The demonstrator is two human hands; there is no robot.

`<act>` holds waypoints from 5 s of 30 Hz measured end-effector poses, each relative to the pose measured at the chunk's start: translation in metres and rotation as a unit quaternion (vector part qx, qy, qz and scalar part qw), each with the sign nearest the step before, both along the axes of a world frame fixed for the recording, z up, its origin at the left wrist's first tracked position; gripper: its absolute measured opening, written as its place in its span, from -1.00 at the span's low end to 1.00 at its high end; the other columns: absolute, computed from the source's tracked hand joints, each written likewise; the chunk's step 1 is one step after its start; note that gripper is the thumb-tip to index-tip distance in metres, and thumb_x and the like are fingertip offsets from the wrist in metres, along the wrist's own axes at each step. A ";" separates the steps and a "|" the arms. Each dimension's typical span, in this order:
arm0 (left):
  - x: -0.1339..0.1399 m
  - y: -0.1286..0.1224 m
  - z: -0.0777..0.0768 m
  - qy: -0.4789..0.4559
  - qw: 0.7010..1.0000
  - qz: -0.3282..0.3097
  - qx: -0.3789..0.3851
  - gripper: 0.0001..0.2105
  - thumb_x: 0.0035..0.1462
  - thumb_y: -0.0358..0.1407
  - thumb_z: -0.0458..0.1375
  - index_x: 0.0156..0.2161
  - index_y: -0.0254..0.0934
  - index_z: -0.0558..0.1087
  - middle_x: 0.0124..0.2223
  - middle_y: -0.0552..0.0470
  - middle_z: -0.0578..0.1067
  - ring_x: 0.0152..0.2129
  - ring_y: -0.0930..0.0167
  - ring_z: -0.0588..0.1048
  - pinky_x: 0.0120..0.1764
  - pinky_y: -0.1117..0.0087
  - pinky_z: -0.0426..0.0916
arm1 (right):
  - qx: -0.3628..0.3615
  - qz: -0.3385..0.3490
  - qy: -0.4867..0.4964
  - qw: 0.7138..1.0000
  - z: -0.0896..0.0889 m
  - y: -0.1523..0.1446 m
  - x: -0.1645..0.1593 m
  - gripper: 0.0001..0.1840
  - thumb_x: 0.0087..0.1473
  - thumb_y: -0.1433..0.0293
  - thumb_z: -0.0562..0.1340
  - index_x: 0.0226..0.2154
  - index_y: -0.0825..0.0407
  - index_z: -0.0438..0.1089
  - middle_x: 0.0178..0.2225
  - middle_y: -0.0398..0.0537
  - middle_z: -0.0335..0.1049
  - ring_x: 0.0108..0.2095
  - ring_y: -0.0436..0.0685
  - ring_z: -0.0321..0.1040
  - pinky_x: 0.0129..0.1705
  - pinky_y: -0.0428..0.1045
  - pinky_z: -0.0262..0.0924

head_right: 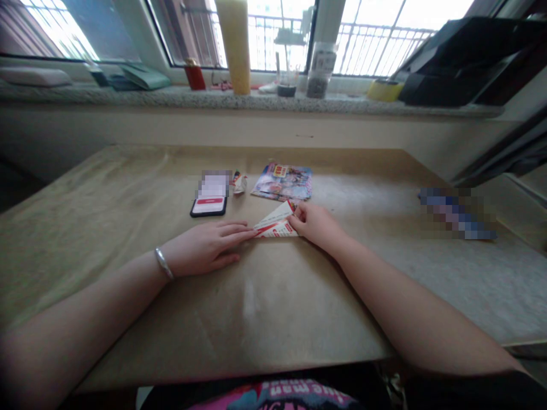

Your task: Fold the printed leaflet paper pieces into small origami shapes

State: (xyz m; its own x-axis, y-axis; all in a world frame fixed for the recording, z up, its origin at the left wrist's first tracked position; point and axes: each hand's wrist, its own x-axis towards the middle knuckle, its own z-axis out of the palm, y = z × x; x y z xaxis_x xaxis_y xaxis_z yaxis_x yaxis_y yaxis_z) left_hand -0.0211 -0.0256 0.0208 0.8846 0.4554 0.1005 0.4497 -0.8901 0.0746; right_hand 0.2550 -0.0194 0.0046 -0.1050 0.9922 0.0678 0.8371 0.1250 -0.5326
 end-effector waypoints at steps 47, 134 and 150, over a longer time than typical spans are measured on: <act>0.002 0.003 -0.003 -0.015 0.999 -0.033 0.020 -0.61 0.23 -0.26 0.02 0.14 -0.27 0.29 0.11 -0.08 0.39 0.06 0.25 0.31 0.07 0.20 0.30 | 0.201 0.277 -0.168 0.925 0.008 -0.009 -0.011 -0.61 0.19 0.15 0.09 -0.49 0.04 0.40 -0.41 -0.03 0.46 -0.35 0.07 0.34 -0.29 -0.05 0.10; 0.009 0.002 -0.005 -0.037 0.995 -0.023 0.093 -0.71 0.22 -0.34 0.00 -0.01 -0.26 0.44 -0.16 -0.10 0.49 -0.21 0.36 0.44 -0.16 0.33 0.40 | 0.142 0.163 -0.208 0.954 0.003 -0.008 -0.050 -0.79 0.11 0.25 0.12 -0.42 0.01 0.38 -0.34 -0.02 0.48 -0.22 0.19 0.27 0.00 0.13 -0.08; 0.010 0.003 -0.002 -0.036 0.995 -0.027 0.088 -0.70 0.22 -0.34 0.00 0.01 -0.24 0.42 -0.18 -0.07 0.49 -0.24 0.37 0.43 -0.20 0.35 0.39 | 0.099 0.130 -0.158 0.974 0.005 -0.005 -0.051 -0.83 0.05 0.27 0.17 -0.46 0.00 0.39 -0.36 -0.05 0.49 -0.23 0.20 0.32 -0.10 0.11 -0.01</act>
